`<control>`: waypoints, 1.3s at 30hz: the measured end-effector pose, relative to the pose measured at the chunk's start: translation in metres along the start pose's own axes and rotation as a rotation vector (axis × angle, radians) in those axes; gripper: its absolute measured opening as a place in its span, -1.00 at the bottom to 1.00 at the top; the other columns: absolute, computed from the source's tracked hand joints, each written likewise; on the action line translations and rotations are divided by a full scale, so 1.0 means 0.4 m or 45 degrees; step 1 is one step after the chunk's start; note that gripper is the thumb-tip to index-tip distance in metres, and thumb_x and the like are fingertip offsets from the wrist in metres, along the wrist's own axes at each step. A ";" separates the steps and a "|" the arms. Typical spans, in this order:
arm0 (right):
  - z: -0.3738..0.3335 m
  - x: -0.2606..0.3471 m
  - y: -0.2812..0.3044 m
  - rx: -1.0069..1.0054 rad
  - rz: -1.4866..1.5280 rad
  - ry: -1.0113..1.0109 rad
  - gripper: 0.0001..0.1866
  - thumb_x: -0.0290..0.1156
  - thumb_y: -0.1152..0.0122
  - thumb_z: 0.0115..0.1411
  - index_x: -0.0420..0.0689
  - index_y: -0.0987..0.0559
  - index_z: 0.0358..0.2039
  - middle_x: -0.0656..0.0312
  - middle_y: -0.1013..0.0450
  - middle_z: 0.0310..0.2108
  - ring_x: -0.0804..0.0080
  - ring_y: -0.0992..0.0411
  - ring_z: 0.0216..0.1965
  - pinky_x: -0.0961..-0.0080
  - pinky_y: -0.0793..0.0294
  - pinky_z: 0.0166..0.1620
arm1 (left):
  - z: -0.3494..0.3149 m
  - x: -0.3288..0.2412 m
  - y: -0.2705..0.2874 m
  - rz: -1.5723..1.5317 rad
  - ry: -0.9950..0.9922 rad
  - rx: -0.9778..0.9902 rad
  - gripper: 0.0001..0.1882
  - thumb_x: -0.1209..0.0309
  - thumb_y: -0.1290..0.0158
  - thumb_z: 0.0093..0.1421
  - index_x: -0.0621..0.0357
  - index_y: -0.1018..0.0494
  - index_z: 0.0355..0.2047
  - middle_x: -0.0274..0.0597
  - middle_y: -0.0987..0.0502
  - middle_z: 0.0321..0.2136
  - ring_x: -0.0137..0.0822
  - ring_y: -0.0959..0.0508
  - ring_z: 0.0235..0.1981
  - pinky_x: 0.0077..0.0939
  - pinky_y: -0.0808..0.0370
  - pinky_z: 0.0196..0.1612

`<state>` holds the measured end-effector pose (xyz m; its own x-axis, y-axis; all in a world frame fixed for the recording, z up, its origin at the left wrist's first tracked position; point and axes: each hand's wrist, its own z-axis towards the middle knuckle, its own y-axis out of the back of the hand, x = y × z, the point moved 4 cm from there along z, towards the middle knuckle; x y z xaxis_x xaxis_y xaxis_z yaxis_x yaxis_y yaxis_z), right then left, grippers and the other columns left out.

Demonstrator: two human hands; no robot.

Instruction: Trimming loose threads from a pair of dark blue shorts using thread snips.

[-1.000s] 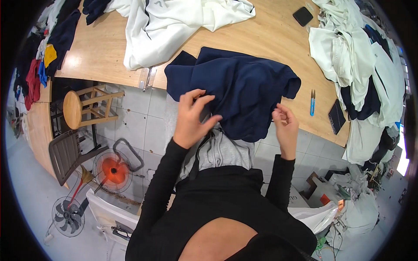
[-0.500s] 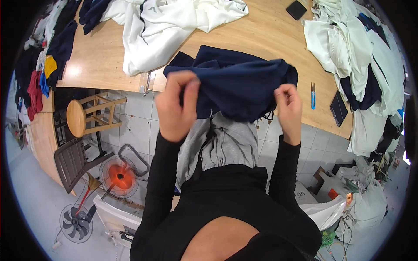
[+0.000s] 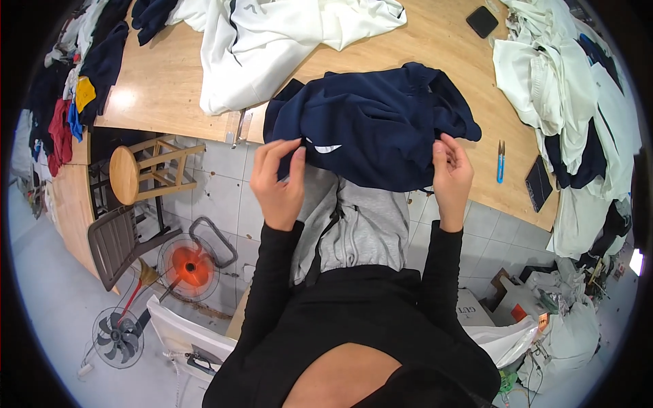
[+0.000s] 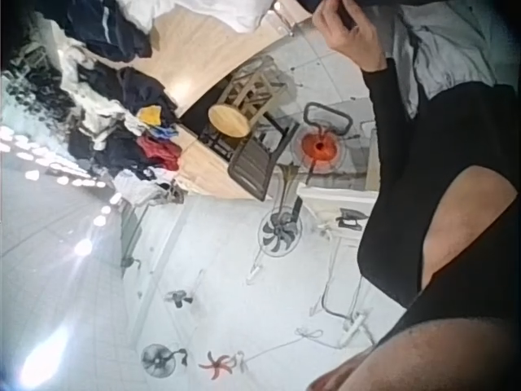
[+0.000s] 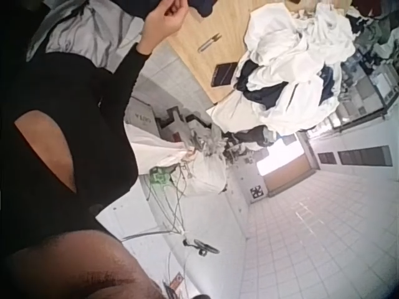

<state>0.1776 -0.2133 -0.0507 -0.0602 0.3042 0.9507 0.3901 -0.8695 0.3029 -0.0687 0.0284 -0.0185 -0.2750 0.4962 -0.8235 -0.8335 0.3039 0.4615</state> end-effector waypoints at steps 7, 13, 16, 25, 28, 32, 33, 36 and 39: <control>0.019 0.086 -0.025 0.209 0.237 0.080 -0.88 -0.45 -0.24 0.54 -0.24 -0.57 -0.06 0.45 -0.54 -0.27 0.80 -0.40 -0.27 0.79 -0.38 -0.19 | 0.141 0.066 -0.133 0.240 -0.266 0.025 -0.84 0.49 -0.31 0.28 0.20 -0.66 -0.14 -0.04 -0.67 -0.19 0.03 -0.65 -0.10 -0.21 -0.55 0.05; -0.022 0.215 0.024 -0.033 0.416 0.065 -0.88 -0.45 -0.12 0.59 -0.25 -0.54 -0.04 0.43 -0.54 -0.24 0.83 -0.35 -0.26 0.81 -0.30 -0.16 | 0.121 0.023 -0.008 -0.276 0.177 -0.107 -0.89 0.45 -0.16 0.52 0.24 -0.55 -0.17 -0.34 -0.56 -0.33 -0.54 -0.45 -0.29 -0.63 -0.43 -0.16; -0.023 0.250 0.018 0.000 0.439 0.153 -0.89 -0.46 -0.13 0.58 -0.23 -0.54 -0.04 0.47 -0.50 -0.30 0.85 -0.29 -0.32 0.81 -0.24 -0.24 | 0.114 0.001 0.019 -0.422 0.170 -0.143 -0.93 0.49 -0.07 0.57 0.24 -0.47 -0.11 -0.41 -0.48 -0.25 -0.58 -0.40 -0.28 -0.71 -0.39 -0.16; -0.041 0.229 0.011 0.167 0.316 0.076 -0.72 -0.44 -0.08 0.60 -0.32 -0.53 0.18 0.29 -0.62 -0.05 0.71 -0.51 -0.07 0.69 -0.45 0.07 | 0.059 -0.077 -0.024 -0.167 -0.166 -0.159 -0.68 0.47 -0.43 0.20 0.20 -0.59 -0.08 -0.16 -0.64 -0.12 -0.18 -0.61 -0.08 -0.36 -0.52 0.04; -0.065 0.299 -0.014 0.381 0.449 0.113 -0.62 -0.56 -0.06 0.56 -0.35 -0.47 0.32 0.21 -0.62 0.07 0.63 -0.53 0.01 0.70 -0.44 0.05 | 0.014 -0.247 -0.105 -0.099 -0.498 0.434 -0.37 0.16 -0.56 0.01 0.16 -0.61 0.03 -0.15 -0.68 -0.07 -0.14 -0.64 -0.08 -0.24 -0.47 0.08; -0.032 0.317 -0.002 0.489 0.053 0.554 -0.62 -0.57 -0.06 0.54 -0.38 -0.52 0.30 -0.02 -0.54 0.30 0.31 -0.53 0.28 0.41 -0.45 0.35 | -0.012 -0.083 -0.170 -0.331 -0.002 0.255 -0.72 0.41 -0.44 0.19 0.21 -0.62 -0.16 -0.26 -0.67 -0.39 -0.27 -0.65 -0.29 -0.34 -0.51 -0.09; -0.016 0.299 0.018 0.484 0.050 0.552 -0.62 -0.57 -0.06 0.54 -0.38 -0.52 0.30 -0.02 -0.54 0.30 0.31 -0.53 0.28 0.41 -0.45 0.35 | 0.001 -0.034 -0.142 -0.408 0.249 0.162 -0.79 0.47 -0.40 0.23 0.22 -0.62 -0.19 -0.26 -0.67 -0.41 -0.32 -0.65 -0.29 -0.37 -0.52 -0.12; 0.010 0.170 0.120 0.130 0.142 0.270 -0.66 -0.55 -0.15 0.51 -0.38 -0.57 0.22 0.02 -0.63 0.17 0.33 -0.59 0.20 0.43 -0.51 0.29 | 0.062 0.040 -0.022 -0.142 0.259 0.142 -0.82 0.52 -0.34 0.28 0.21 -0.62 -0.13 -0.26 -0.68 -0.32 -0.37 -0.64 -0.28 -0.44 -0.51 -0.14; 0.000 0.061 0.181 -0.053 -0.235 0.086 -0.68 -0.48 -0.28 0.47 -0.35 -0.61 0.15 0.09 -0.70 -0.02 0.35 -0.67 0.03 0.46 -0.59 0.16 | 0.077 0.038 0.026 -0.035 0.228 0.071 -0.75 0.51 -0.35 0.27 0.19 -0.62 -0.06 -0.23 -0.67 -0.22 -0.36 -0.65 -0.20 -0.40 -0.53 -0.09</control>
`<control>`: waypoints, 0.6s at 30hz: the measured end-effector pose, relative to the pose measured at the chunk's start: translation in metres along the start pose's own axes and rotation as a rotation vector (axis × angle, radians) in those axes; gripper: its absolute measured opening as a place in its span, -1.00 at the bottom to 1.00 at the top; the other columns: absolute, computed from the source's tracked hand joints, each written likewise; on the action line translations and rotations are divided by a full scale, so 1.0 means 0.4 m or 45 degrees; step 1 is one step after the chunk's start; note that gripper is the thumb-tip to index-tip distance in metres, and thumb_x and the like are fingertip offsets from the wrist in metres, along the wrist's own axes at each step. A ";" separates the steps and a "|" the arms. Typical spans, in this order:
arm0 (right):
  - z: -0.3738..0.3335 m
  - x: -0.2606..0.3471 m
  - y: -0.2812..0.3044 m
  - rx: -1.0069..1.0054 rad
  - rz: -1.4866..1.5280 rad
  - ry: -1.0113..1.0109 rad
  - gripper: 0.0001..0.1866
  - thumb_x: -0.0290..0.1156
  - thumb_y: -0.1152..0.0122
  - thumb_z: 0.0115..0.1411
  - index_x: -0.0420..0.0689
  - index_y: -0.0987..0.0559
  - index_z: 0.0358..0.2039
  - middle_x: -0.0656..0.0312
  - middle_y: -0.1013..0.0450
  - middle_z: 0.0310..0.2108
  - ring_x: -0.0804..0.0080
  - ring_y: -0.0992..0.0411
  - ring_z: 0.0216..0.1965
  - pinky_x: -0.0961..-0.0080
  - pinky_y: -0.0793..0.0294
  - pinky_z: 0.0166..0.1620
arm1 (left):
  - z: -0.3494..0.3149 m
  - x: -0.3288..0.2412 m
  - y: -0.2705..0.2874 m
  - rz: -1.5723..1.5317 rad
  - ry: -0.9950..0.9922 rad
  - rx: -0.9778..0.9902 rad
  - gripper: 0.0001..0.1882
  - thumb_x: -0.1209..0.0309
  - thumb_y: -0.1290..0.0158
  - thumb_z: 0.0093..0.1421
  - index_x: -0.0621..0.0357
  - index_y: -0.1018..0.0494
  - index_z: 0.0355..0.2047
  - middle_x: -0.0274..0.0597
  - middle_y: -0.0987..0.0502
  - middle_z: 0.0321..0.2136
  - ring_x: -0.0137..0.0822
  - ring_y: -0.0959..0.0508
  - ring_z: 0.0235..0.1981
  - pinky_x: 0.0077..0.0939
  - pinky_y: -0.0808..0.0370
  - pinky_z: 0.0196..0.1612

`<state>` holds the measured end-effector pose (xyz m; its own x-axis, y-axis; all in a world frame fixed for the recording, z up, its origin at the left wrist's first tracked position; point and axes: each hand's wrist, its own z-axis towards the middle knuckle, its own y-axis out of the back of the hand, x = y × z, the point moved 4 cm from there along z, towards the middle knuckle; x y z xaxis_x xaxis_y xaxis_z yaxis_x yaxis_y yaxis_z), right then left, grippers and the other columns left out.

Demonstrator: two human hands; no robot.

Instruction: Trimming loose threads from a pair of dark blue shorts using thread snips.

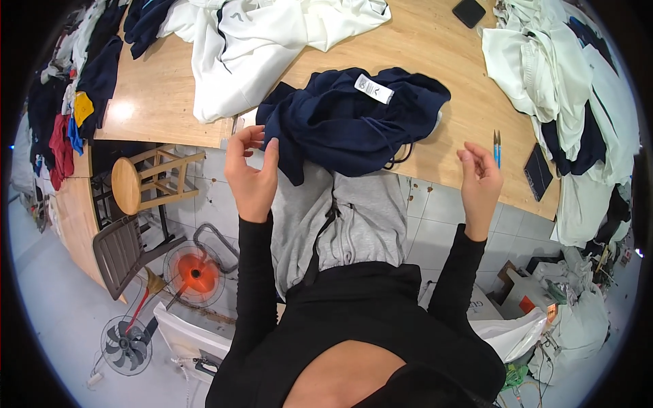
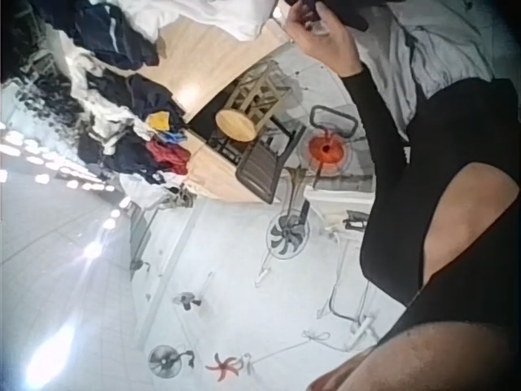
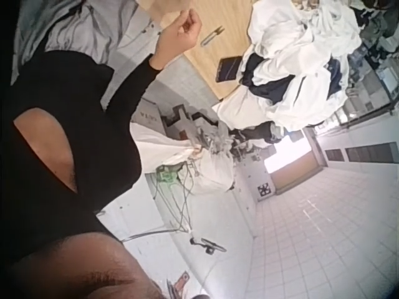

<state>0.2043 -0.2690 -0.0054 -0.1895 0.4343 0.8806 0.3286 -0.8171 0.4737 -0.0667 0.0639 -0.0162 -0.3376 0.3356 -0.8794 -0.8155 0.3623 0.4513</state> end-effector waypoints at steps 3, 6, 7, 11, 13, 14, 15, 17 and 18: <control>-0.056 0.035 -0.075 0.127 -0.186 -0.038 -0.61 -0.41 -0.49 0.32 -0.25 -0.59 0.09 0.12 -0.69 -0.14 0.40 -0.66 -0.15 0.46 -0.63 -0.02 | -0.017 -0.128 -0.039 0.015 -0.303 0.085 -0.68 0.48 -0.37 0.26 0.14 -0.64 0.02 -0.17 -0.63 -0.01 -0.27 -0.60 0.02 -0.41 -0.51 0.01; -0.078 0.055 -0.228 0.046 -0.344 0.353 -0.53 -0.46 -0.51 0.28 -0.21 -0.51 0.14 0.13 -0.64 -0.19 0.43 -0.62 -0.19 0.46 -0.62 -0.08 | -0.002 -0.161 -0.173 0.238 -0.585 0.070 -0.70 0.36 -0.36 0.29 0.11 -0.71 0.01 0.24 -0.50 0.23 0.08 -0.53 0.18 -0.17 -0.54 0.14; -0.078 0.042 -0.271 0.073 -0.363 0.307 -0.50 -0.47 -0.50 0.28 -0.20 -0.48 0.16 0.15 -0.60 -0.22 0.44 -0.59 -0.21 0.48 -0.60 -0.10 | 0.002 -0.121 -0.207 0.330 -0.569 0.058 -0.75 0.36 -0.34 0.29 0.12 -0.73 -0.05 0.20 -0.52 0.23 0.09 -0.53 0.14 -0.16 -0.53 0.16; -0.072 -0.018 -0.257 0.193 0.141 0.004 -0.59 -0.53 -0.41 0.34 -0.22 -0.49 0.15 0.25 -0.51 -0.28 0.52 -0.50 -0.27 0.54 -0.56 -0.12 | 0.015 -0.024 -0.235 0.321 -0.378 0.104 -0.85 0.41 -0.31 0.29 0.18 -0.75 -0.18 0.00 -0.63 0.13 0.02 -0.61 0.01 -0.20 -0.57 0.10; -0.068 -0.029 -0.187 0.338 0.312 -0.060 -0.66 -0.57 -0.36 0.37 -0.23 -0.52 0.11 0.28 -0.51 -0.26 0.57 -0.50 -0.25 0.57 -0.55 -0.11 | 0.005 -0.005 -0.195 0.283 -0.367 0.096 -0.81 0.48 -0.31 0.26 0.22 -0.73 -0.12 -0.11 -0.69 0.05 -0.04 -0.65 -0.04 -0.27 -0.61 0.02; -0.064 -0.026 -0.152 0.477 0.478 -0.123 -0.73 -0.60 -0.31 0.40 -0.25 -0.55 0.08 0.32 -0.52 -0.23 0.62 -0.50 -0.24 0.60 -0.54 -0.11 | 0.000 0.012 -0.188 0.217 -0.323 0.111 -0.78 0.50 -0.31 0.25 0.22 -0.72 -0.09 -0.10 -0.68 0.07 -0.05 -0.65 -0.03 -0.29 -0.62 0.00; -0.060 -0.001 -0.107 0.487 0.517 -0.154 -0.79 -0.63 -0.26 0.42 -0.25 -0.58 0.04 0.34 -0.53 -0.22 0.64 -0.50 -0.23 0.62 -0.54 -0.10 | -0.004 0.013 -0.186 0.217 -0.319 0.111 -0.78 0.50 -0.31 0.25 0.22 -0.72 -0.09 -0.10 -0.68 0.07 -0.05 -0.65 -0.03 -0.29 -0.62 0.00; -0.045 0.075 -0.031 0.504 0.556 -0.185 -0.83 -0.65 -0.22 0.44 -0.25 -0.61 0.00 0.37 -0.54 -0.20 0.67 -0.49 -0.22 0.64 -0.54 -0.09 | -0.012 0.021 -0.185 0.011 -0.136 0.164 -0.69 0.53 -0.30 0.22 0.19 -0.70 0.00 -0.13 -0.66 0.11 -0.10 -0.64 0.00 -0.35 -0.63 -0.07; -0.033 0.118 0.006 0.415 0.488 -0.102 -0.85 -0.64 -0.22 0.45 -0.24 -0.62 -0.01 0.34 -0.54 -0.20 0.64 -0.51 -0.19 0.62 -0.55 -0.08 | -0.014 0.023 -0.184 0.014 -0.135 0.161 -0.69 0.53 -0.30 0.22 0.19 -0.70 0.00 -0.13 -0.66 0.11 -0.10 -0.64 0.00 -0.35 -0.63 -0.07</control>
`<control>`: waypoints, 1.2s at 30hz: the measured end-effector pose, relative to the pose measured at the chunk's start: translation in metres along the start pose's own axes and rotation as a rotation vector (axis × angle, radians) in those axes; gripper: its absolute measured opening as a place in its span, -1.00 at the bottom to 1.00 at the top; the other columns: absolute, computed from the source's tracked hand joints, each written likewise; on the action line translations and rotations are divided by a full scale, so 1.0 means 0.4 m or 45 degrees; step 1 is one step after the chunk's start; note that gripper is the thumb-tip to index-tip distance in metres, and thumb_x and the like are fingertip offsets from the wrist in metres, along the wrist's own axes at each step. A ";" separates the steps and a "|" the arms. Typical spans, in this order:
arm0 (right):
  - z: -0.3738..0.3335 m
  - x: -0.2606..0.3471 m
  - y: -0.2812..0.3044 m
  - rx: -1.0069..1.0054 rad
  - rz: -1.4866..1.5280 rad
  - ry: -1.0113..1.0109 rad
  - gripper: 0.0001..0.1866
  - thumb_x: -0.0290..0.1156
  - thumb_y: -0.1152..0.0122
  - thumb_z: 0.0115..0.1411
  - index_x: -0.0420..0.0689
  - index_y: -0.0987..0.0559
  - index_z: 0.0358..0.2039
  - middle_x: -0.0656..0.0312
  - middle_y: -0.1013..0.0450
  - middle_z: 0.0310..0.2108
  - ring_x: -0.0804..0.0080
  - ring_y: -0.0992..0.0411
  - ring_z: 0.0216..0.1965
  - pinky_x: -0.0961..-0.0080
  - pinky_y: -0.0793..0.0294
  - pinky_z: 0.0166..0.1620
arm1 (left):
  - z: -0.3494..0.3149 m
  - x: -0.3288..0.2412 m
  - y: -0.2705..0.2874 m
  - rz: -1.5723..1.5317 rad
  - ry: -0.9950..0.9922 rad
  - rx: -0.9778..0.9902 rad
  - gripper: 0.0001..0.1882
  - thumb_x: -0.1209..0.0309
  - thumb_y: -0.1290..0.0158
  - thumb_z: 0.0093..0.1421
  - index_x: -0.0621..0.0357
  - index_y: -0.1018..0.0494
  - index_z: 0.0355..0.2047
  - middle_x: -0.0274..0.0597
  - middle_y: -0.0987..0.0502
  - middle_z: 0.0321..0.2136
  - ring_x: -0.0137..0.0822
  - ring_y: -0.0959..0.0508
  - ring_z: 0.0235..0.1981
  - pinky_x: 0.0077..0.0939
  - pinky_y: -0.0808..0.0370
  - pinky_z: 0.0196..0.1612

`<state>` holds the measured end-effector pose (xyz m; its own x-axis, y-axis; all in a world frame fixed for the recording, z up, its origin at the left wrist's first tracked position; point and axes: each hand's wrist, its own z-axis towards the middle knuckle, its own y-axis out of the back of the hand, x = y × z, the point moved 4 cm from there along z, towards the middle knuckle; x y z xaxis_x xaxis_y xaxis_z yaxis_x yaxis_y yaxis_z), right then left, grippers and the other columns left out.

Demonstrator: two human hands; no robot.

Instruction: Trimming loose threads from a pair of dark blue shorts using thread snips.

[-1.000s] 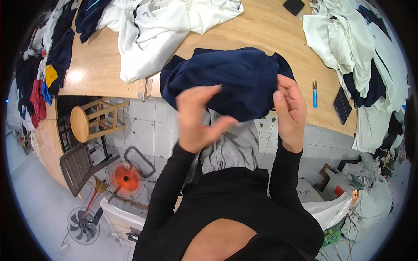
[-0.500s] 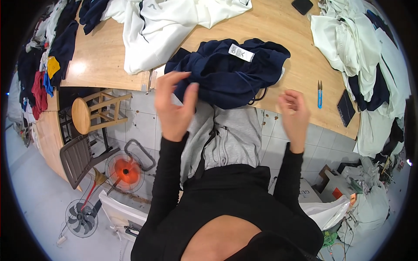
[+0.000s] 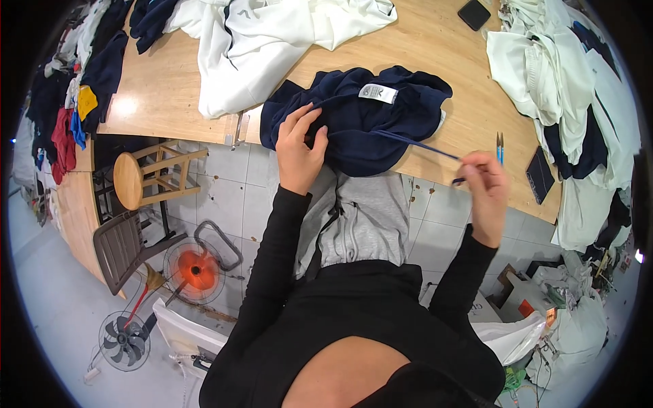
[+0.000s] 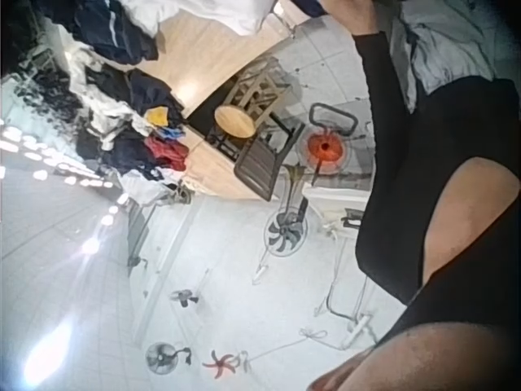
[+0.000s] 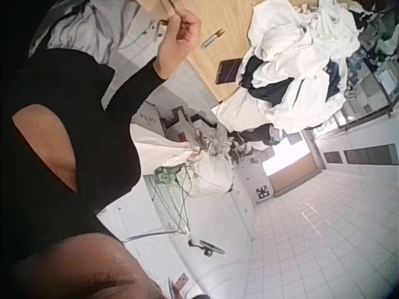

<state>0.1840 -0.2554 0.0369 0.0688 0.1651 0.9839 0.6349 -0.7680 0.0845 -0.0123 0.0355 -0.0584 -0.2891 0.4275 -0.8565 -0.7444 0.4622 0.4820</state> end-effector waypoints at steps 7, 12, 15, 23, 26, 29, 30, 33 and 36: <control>0.157 0.137 -0.202 -0.136 0.128 0.494 -0.84 -0.58 -0.23 0.48 -0.23 -0.67 0.01 0.24 -0.64 -0.10 0.55 -0.60 -0.12 0.55 -0.63 -0.07 | 0.001 0.008 -0.003 0.043 -0.043 0.096 -0.45 0.50 -0.34 0.14 0.14 -0.61 0.18 -0.18 -0.58 0.27 -0.14 -0.60 0.06 -0.41 -0.64 -0.10; 0.184 -0.016 -0.333 0.041 -0.797 0.746 -0.84 -0.51 -0.36 0.29 -0.23 -0.71 -0.14 0.05 -0.66 -0.19 0.03 -0.62 -0.13 0.20 -0.58 -0.04 | -0.006 0.013 -0.004 0.068 -0.050 0.132 -0.38 0.49 -0.36 0.09 0.12 -0.59 0.22 -0.19 -0.55 0.32 -0.13 -0.59 0.06 -0.40 -0.63 -0.09; 0.123 -0.065 -0.294 0.034 -0.914 0.675 -0.86 -0.50 -0.34 0.30 -0.22 -0.71 -0.16 0.07 -0.66 -0.20 -0.01 -0.58 -0.12 0.14 -0.52 -0.02 | -0.013 0.007 0.000 0.008 0.033 0.072 -0.39 0.53 -0.33 0.06 0.13 -0.60 0.19 -0.12 -0.55 0.29 -0.06 -0.57 0.09 -0.30 -0.59 0.03; 0.050 -0.107 -0.049 -0.506 -0.705 0.376 -0.85 -0.45 -0.37 0.37 -0.23 -0.75 -0.13 0.09 -0.72 -0.23 0.18 -0.68 -0.22 0.35 -0.63 -0.09 | 0.071 -0.216 -0.136 -0.116 -0.530 -0.025 -0.68 0.67 -0.31 0.07 0.22 -0.68 -0.13 -0.10 -0.66 -0.14 -0.06 -0.67 -0.13 -0.29 -0.63 -0.05; 0.108 -0.197 0.165 -0.880 -0.940 0.242 -0.79 -0.38 -0.34 0.40 -0.20 -0.74 -0.05 0.06 -0.71 -0.12 0.13 -0.66 -0.10 0.30 -0.62 -0.02 | 0.090 -0.197 -0.204 -0.105 -0.445 0.017 -0.77 0.60 -0.37 0.10 0.27 -0.68 -0.20 -0.10 -0.66 -0.17 -0.03 -0.69 -0.14 -0.28 -0.64 -0.07; 0.116 -0.298 0.290 -1.070 -1.599 0.411 -0.76 -0.35 -0.29 0.43 -0.18 -0.73 0.00 0.04 -0.68 0.01 0.05 -0.60 0.05 0.23 -0.58 0.09 | 0.086 -0.189 -0.236 0.016 -0.336 0.098 -0.76 0.43 -0.47 0.11 0.22 -0.71 -0.23 -0.16 -0.67 -0.19 -0.09 -0.69 -0.15 -0.29 -0.64 -0.10; 0.117 -0.328 0.306 -1.031 -1.623 0.295 -0.74 -0.35 -0.28 0.43 -0.19 -0.71 0.03 0.02 -0.66 0.04 0.02 -0.56 0.11 0.20 -0.55 0.13 | 0.083 -0.182 -0.242 0.011 -0.330 0.100 -0.76 0.43 -0.47 0.11 0.22 -0.71 -0.23 -0.16 -0.67 -0.19 -0.09 -0.69 -0.15 -0.29 -0.64 -0.10; 0.124 -0.351 0.320 -0.889 -1.706 0.135 -0.71 -0.38 -0.25 0.43 -0.23 -0.66 0.08 0.00 -0.65 0.05 -0.05 -0.54 0.11 0.16 -0.55 0.13 | 0.081 -0.161 -0.245 0.042 -0.342 0.068 -0.83 0.47 -0.43 0.15 0.21 -0.70 -0.27 -0.19 -0.67 -0.25 -0.11 -0.69 -0.17 -0.29 -0.63 -0.13; 0.112 -0.347 0.320 -0.801 -1.696 0.134 -0.73 -0.42 -0.20 0.46 -0.27 -0.62 0.07 0.01 -0.65 -0.04 0.00 -0.59 -0.04 0.19 -0.58 0.02 | 0.081 -0.162 -0.237 -0.020 -0.338 0.076 -0.89 0.51 -0.39 0.19 0.23 -0.68 -0.29 -0.17 -0.68 -0.29 -0.11 -0.70 -0.23 -0.31 -0.63 -0.18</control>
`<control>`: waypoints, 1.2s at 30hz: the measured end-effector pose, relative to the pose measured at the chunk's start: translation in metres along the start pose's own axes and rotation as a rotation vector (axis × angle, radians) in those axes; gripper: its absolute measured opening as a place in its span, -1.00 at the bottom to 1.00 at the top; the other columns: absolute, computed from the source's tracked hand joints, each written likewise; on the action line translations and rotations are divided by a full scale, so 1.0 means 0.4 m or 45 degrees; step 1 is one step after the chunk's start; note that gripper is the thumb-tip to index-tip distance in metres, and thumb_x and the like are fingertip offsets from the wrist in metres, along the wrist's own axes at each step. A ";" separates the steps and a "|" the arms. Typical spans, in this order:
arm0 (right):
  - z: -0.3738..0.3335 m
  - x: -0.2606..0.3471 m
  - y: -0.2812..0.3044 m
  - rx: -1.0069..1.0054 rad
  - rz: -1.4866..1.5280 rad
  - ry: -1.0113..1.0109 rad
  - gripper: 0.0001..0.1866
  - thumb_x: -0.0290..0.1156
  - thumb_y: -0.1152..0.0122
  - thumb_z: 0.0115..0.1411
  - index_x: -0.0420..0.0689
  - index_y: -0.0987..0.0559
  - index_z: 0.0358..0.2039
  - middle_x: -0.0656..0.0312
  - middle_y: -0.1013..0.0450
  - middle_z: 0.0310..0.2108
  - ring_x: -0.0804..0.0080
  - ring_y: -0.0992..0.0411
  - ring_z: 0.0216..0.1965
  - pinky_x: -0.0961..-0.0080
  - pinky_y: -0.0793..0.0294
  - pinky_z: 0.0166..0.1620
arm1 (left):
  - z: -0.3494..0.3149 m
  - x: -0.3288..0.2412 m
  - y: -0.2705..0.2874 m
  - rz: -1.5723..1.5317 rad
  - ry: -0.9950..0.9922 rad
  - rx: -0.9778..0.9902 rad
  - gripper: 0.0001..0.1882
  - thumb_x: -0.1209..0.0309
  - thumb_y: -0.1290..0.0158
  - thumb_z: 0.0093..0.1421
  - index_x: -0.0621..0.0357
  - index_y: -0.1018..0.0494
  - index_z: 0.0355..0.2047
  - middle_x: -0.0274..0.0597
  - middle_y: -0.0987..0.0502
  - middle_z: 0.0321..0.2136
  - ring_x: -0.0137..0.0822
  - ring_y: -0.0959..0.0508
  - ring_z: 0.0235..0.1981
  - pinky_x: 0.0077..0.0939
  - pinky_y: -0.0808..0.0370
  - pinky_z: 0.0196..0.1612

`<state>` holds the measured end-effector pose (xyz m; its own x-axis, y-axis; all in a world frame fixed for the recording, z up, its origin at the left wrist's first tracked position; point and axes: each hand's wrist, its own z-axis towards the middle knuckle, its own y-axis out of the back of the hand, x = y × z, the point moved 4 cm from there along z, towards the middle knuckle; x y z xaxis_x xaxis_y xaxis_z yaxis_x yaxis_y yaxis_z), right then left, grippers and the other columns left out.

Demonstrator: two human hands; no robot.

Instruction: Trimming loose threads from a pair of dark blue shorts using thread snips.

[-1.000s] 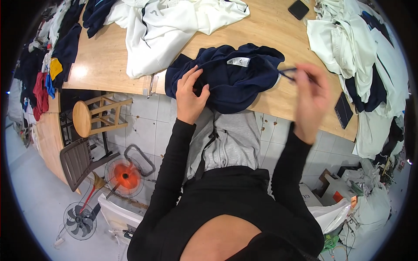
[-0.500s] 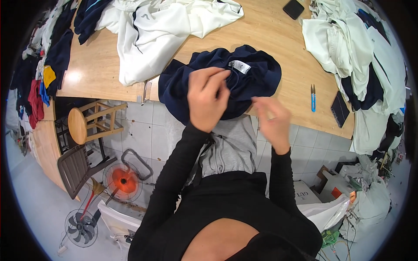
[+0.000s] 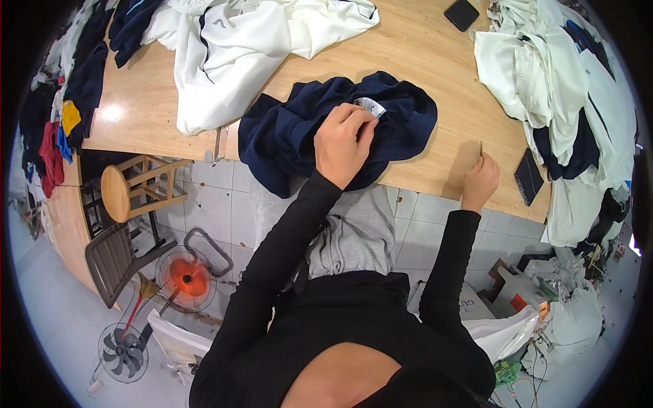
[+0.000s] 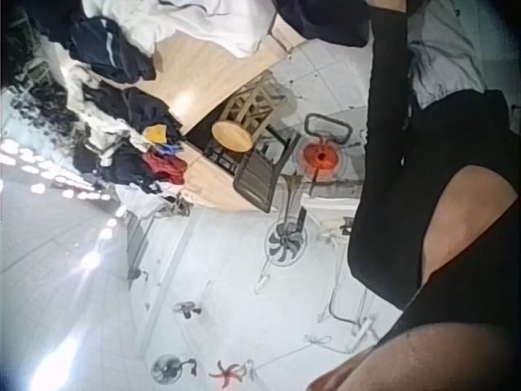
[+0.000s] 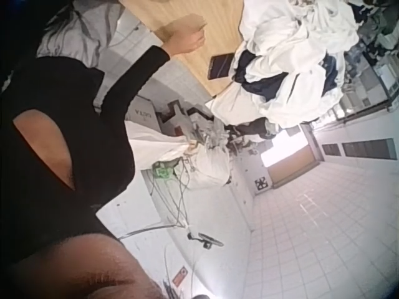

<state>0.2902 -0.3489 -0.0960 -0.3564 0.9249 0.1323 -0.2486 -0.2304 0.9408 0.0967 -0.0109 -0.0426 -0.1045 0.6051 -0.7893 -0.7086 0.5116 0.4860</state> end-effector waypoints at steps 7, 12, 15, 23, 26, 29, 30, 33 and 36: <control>-0.030 0.312 0.160 0.196 1.368 -0.383 -0.73 -0.37 -0.08 0.59 -0.23 -0.52 0.16 0.18 -0.56 -0.13 0.60 -0.48 -0.31 0.49 -0.54 -0.24 | -0.006 0.002 0.028 -0.300 0.212 0.121 -0.92 0.56 -0.32 0.26 0.26 -0.62 -0.30 -0.09 -0.65 -0.34 -0.07 -0.67 -0.36 -0.33 -0.57 -0.28; -0.088 0.533 0.193 0.257 1.097 0.196 -0.65 -0.39 -0.27 0.48 -0.21 -0.49 0.18 0.07 -0.57 -0.09 0.32 -0.54 -0.36 0.37 -0.57 -0.26 | -0.013 0.007 0.031 -0.326 0.308 0.200 -0.93 0.57 -0.29 0.28 0.27 -0.61 -0.26 -0.07 -0.65 -0.34 -0.10 -0.67 -0.36 -0.35 -0.56 -0.28; -0.109 0.582 0.183 0.244 0.875 0.240 -0.64 -0.46 -0.39 0.35 -0.21 -0.53 0.11 0.05 -0.61 -0.11 0.09 -0.66 -0.26 0.23 -0.61 -0.29 | -0.017 0.010 0.030 -0.347 0.279 0.181 -0.92 0.57 -0.29 0.29 0.28 -0.60 -0.25 -0.06 -0.64 -0.34 -0.09 -0.66 -0.36 -0.34 -0.56 -0.28; -0.096 0.608 0.179 0.231 0.825 0.283 -0.69 -0.48 -0.42 0.31 -0.19 -0.56 0.02 0.09 -0.64 -0.16 0.12 -0.68 -0.28 0.24 -0.61 -0.32 | -0.021 -0.006 0.042 -0.283 0.094 0.162 -0.91 0.60 -0.31 0.29 0.29 -0.60 -0.25 -0.14 -0.65 -0.36 -0.28 -0.63 -0.40 -0.46 -0.54 -0.30; -0.093 0.605 0.179 0.212 0.772 0.285 -0.69 -0.48 -0.42 0.32 -0.19 -0.56 0.02 0.09 -0.65 -0.15 0.11 -0.69 -0.28 0.22 -0.61 -0.32 | -0.021 -0.017 0.040 -0.249 -0.010 0.162 -0.90 0.61 -0.32 0.27 0.28 -0.60 -0.27 -0.12 -0.64 -0.36 -0.18 -0.62 -0.40 -0.38 -0.53 -0.30; -0.094 0.602 0.175 0.203 0.735 0.269 -0.71 -0.47 -0.41 0.32 -0.19 -0.56 0.01 0.10 -0.65 -0.14 0.11 -0.69 -0.27 0.21 -0.61 -0.32 | -0.024 -0.021 0.035 -0.245 -0.039 0.172 -0.90 0.60 -0.30 0.23 0.24 -0.59 -0.30 -0.11 -0.60 -0.38 -0.05 -0.59 -0.35 -0.25 -0.52 -0.27; -0.092 0.603 0.175 0.199 0.727 0.259 -0.71 -0.47 -0.41 0.33 -0.18 -0.56 0.01 0.11 -0.65 -0.13 0.11 -0.69 -0.27 0.21 -0.61 -0.31 | -0.024 -0.023 0.033 -0.238 -0.060 0.186 -0.91 0.57 -0.29 0.23 0.21 -0.58 -0.31 -0.11 -0.57 -0.39 -0.01 -0.58 -0.32 -0.17 -0.51 -0.25; -0.084 0.609 0.182 0.155 0.701 0.262 -0.73 -0.48 -0.41 0.32 -0.18 -0.57 -0.01 0.12 -0.65 -0.13 0.13 -0.68 -0.27 0.23 -0.61 -0.30 | -0.025 -0.031 0.034 -0.242 -0.091 0.183 -0.90 0.58 -0.29 0.21 0.20 -0.57 -0.32 -0.11 -0.55 -0.40 -0.01 -0.57 -0.33 -0.17 -0.50 -0.26; -0.083 0.609 0.196 0.128 0.771 0.214 -0.74 -0.50 -0.42 0.32 -0.18 -0.59 -0.02 0.14 -0.64 -0.16 0.12 -0.67 -0.28 0.24 -0.61 -0.30 | -0.027 -0.030 0.047 -0.244 -0.093 0.169 -0.90 0.60 -0.28 0.21 0.21 -0.56 -0.32 -0.11 -0.55 -0.40 -0.01 -0.56 -0.34 -0.17 -0.50 -0.27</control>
<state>0.1539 -0.1517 -0.0004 -0.5458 0.5776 0.6070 0.1243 -0.6606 0.7404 0.0770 -0.0152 -0.0279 0.0773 0.5295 -0.8448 -0.6121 0.6940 0.3791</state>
